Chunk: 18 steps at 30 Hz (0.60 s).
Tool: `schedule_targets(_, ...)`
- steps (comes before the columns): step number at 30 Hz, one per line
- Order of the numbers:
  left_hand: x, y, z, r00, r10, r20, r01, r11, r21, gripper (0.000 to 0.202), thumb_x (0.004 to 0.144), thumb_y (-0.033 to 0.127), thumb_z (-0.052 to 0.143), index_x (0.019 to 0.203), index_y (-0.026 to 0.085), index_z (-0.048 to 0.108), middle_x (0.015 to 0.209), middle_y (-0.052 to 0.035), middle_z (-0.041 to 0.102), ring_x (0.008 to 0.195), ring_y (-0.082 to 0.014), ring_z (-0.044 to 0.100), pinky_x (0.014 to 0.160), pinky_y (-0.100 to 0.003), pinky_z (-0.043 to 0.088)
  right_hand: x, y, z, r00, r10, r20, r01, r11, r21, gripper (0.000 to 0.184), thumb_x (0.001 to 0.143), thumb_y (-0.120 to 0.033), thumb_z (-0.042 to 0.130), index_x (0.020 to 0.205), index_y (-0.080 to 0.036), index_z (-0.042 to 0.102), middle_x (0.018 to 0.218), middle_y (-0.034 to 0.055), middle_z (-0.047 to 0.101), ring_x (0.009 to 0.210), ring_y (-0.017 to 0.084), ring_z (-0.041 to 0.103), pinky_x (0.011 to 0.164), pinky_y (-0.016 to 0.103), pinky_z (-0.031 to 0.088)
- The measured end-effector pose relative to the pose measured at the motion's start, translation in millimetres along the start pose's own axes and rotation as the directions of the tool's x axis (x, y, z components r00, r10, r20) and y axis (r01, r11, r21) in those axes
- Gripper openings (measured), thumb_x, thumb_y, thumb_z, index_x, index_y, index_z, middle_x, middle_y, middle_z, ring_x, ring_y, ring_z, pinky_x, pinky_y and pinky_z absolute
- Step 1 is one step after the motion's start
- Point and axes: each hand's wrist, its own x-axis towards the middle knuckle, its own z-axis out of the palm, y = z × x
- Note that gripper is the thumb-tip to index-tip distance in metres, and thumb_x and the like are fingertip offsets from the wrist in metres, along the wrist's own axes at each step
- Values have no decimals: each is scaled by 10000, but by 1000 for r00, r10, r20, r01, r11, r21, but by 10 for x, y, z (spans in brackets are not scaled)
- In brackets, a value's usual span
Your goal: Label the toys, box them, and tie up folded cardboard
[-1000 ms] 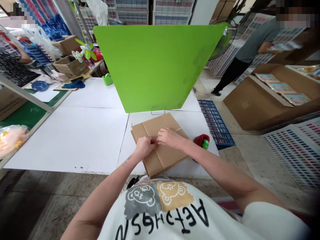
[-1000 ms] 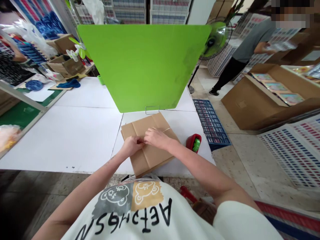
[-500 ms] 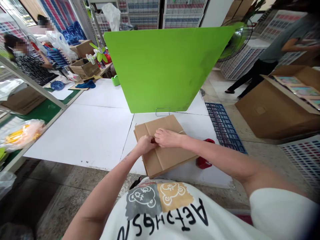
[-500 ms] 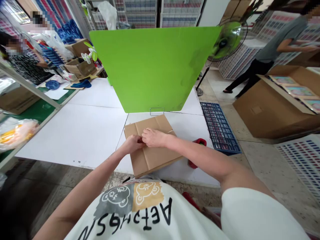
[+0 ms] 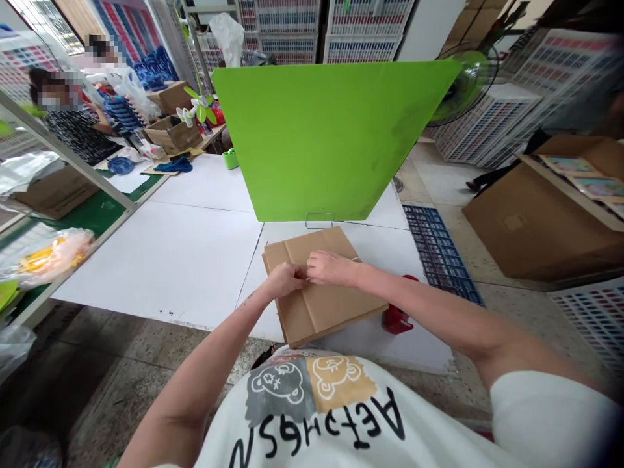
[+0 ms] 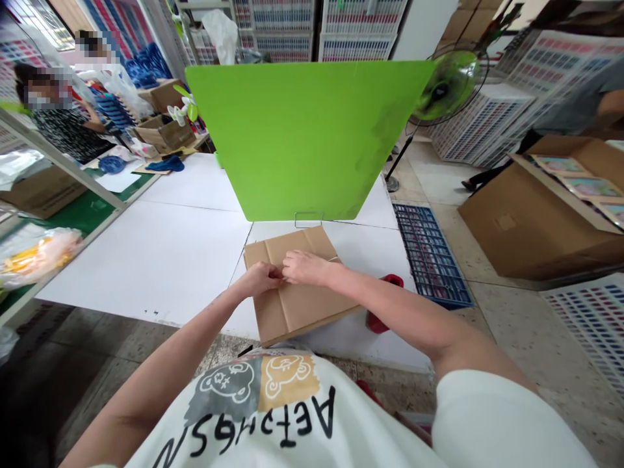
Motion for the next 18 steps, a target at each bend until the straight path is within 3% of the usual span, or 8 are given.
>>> schedule_targets(6,-2,20,-17,1000,-2,-3,2,1000,13,172,676,236,587,757,143,708,684,-6,668,634,-136,563,549,-221,383,-55,-182,-20,993,-35,-114,7,971,-239,220,885,-66,420,820,-99,628,801,102,608,790,213,496,750,355,360)
schedule_targets(10,-25,45,-15,999,23,-25,-21,997,72,140,674,207,568,722,151,687,659,-5,651,620,-133,541,552,-225,370,-56,-294,46,980,3,-197,-68,945,-321,275,880,-41,360,819,-88,624,765,122,611,741,211,495,752,370,375)
schedule_targets(14,-39,69,-25,998,26,-55,-19,991,129,136,690,211,549,704,159,674,641,-5,636,598,-130,521,541,-236,342,-4,-284,145,973,25,-230,-97,947,-307,290,884,-46,345,812,-96,621,750,121,609,732,211,498,769,376,397)
schedule_targets(18,-36,69,-24,999,-4,-46,10,991,130,141,707,226,554,732,164,678,669,-12,654,620,-141,547,541,-236,347,-28,-257,168,977,107,-184,-142,972,-189,263,897,-69,370,852,-97,627,803,120,615,797,221,516,794,372,427)
